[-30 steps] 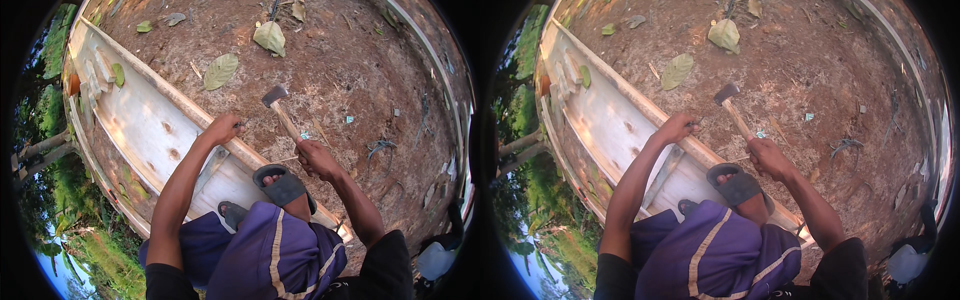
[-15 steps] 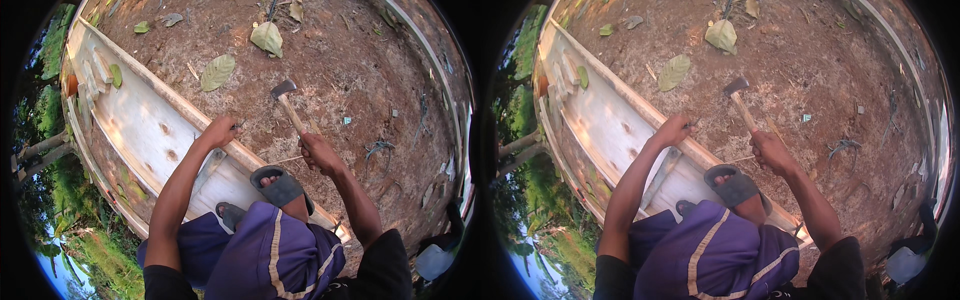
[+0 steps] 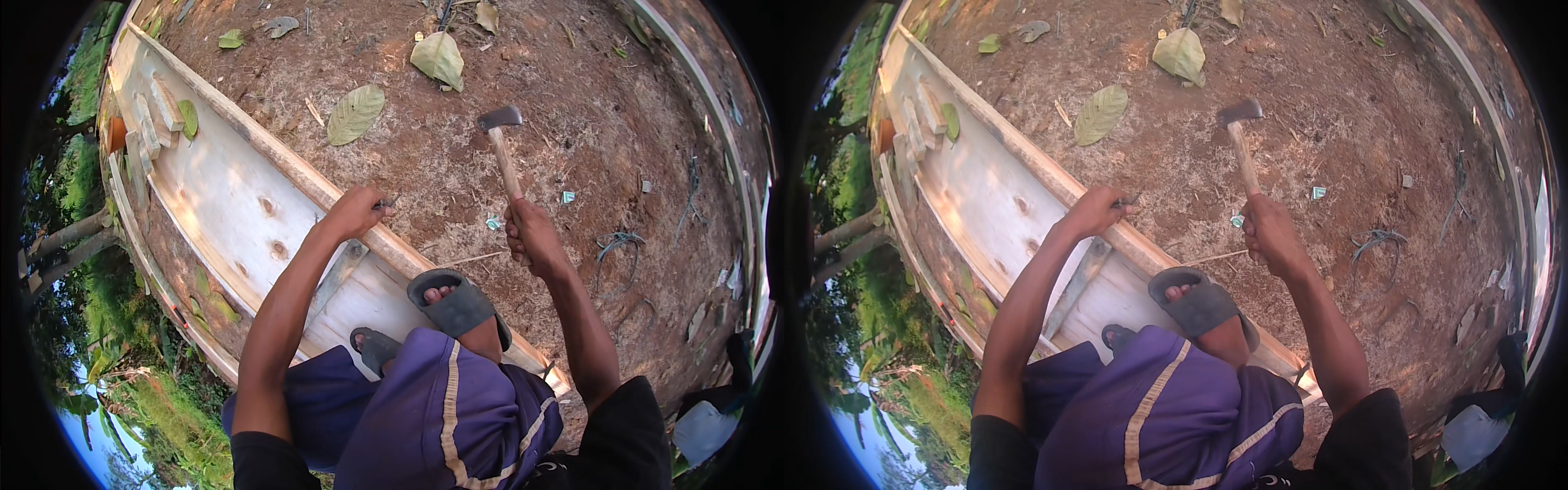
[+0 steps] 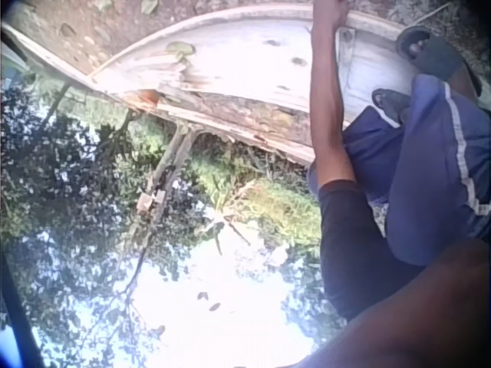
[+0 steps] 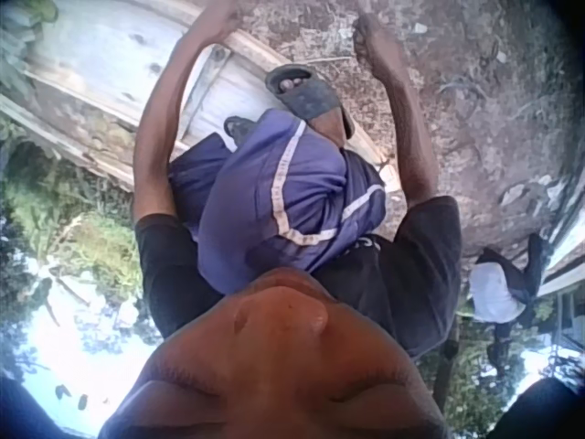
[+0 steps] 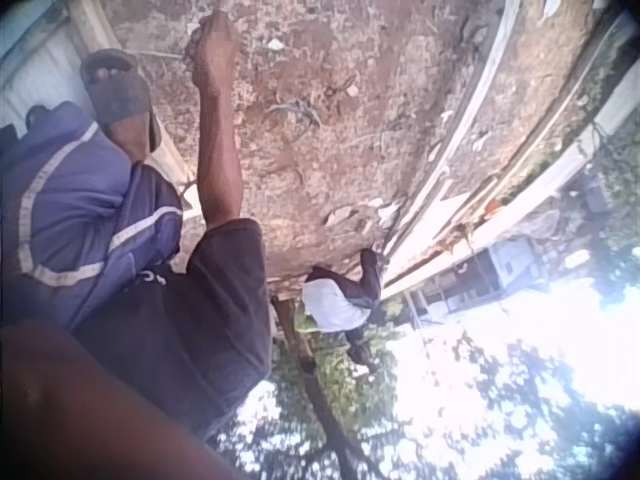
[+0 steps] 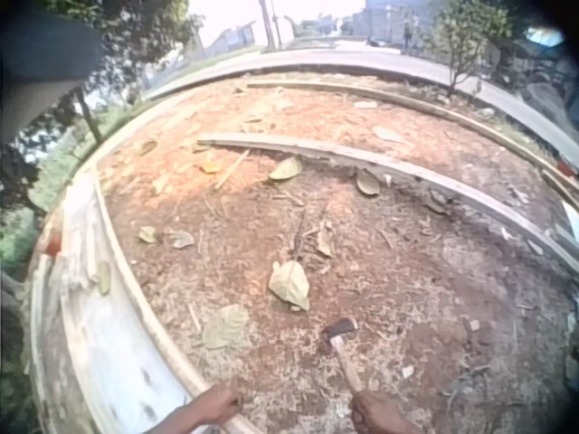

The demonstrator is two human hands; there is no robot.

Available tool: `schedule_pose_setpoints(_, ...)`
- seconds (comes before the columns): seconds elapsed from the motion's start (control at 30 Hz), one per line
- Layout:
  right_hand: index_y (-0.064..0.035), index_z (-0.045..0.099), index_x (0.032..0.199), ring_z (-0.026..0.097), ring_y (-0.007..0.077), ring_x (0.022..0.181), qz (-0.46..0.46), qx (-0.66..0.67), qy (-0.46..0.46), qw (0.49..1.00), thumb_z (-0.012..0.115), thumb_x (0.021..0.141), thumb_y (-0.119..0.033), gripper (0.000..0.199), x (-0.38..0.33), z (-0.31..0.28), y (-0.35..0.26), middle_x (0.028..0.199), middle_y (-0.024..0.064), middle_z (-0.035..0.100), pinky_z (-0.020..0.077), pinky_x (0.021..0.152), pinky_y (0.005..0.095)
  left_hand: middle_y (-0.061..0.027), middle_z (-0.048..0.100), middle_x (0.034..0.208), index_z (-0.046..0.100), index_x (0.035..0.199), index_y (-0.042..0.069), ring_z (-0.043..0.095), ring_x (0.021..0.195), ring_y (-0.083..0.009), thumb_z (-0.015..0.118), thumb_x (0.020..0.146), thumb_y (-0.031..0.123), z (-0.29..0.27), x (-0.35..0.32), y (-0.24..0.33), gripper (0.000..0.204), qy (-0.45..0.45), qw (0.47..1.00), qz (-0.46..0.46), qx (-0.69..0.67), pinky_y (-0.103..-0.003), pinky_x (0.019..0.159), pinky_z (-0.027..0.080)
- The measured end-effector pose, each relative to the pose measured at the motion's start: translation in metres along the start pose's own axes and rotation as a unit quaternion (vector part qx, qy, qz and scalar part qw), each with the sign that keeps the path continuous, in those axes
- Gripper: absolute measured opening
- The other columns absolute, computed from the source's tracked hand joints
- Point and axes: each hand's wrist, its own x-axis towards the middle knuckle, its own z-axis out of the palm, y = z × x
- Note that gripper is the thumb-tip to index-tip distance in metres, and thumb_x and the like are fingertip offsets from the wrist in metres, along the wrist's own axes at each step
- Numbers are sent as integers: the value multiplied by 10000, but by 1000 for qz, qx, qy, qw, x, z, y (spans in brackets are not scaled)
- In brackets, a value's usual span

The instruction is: The person uses a hammer to drive nails into a wooden plank attached to a larger wooden structure. They repeatedly position nails and strike them to secure the plank in place.

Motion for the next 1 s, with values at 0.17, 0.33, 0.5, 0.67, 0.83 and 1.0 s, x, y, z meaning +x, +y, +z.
schedule_pose_setpoints(0.17, -108, 425, 924, 365, 66, 472, -161, 178, 216, 946, 328, 1099, -408, 362, 27, -1, -21, 662, -35, 403, 360, 387, 254, -233, 650, 738, 685, 931, -38, 652, 688, -349, 722, 906, 271, -25, -28, 17, 312, 102, 983, -133, -77, -426, 666, 502)
schedule_pose_setpoints(0.33, -61, 515, 908, 390, 86, 432, 39, -154, -134, 978, 427, 1063, -461, 437, -16, 56, 55, 614, -19, 447, 359, 377, 272, -193, 668, 714, 695, 849, -33, 647, 654, -299, 815, 800, 377, -26, -72, -21, 430, 101, 977, -186, -28, -401, 641, 507)
schedule_pose_setpoints(0.5, -68, 475, 918, 375, 66, 466, -69, 75, 75, 992, 416, 1064, -390, 358, -5, -3, -30, 647, -25, 433, 371, 407, 257, -225, 686, 763, 687, 876, -62, 695, 745, -346, 853, 729, 474, -5, -120, -44, 580, 33, 972, -231, 12, -428, 697, 539)
schedule_pose_setpoints(0.67, -69, 433, 931, 382, 85, 460, -235, 259, 249, 903, 349, 1097, -393, 373, 24, -12, -53, 644, -13, 419, 370, 384, 277, -269, 689, 854, 656, 916, -63, 693, 864, -422, 852, 676, 576, 26, -131, -39, 710, -32, 975, -213, 63, -477, 767, 541)
schedule_pose_setpoints(0.83, -59, 500, 895, 422, 104, 456, 82, -102, -156, 979, 432, 1062, -425, 408, -33, 55, 62, 626, -15, 421, 391, 396, 292, -276, 684, 891, 631, 908, -40, 672, 893, -443, 841, 680, 583, 32, -127, -42, 696, -56, 970, -212, 103, -498, 782, 532)
schedule_pose_setpoints(1.0, -75, 485, 921, 388, 55, 478, -65, -3, 67, 996, 408, 1071, -377, 346, -9, -9, -31, 661, -36, 438, 340, 370, 256, -271, 683, 882, 632, 906, -39, 671, 880, -439, 825, 707, 576, 36, -131, -47, 675, -59, 969, -208, 116, -495, 779, 533)
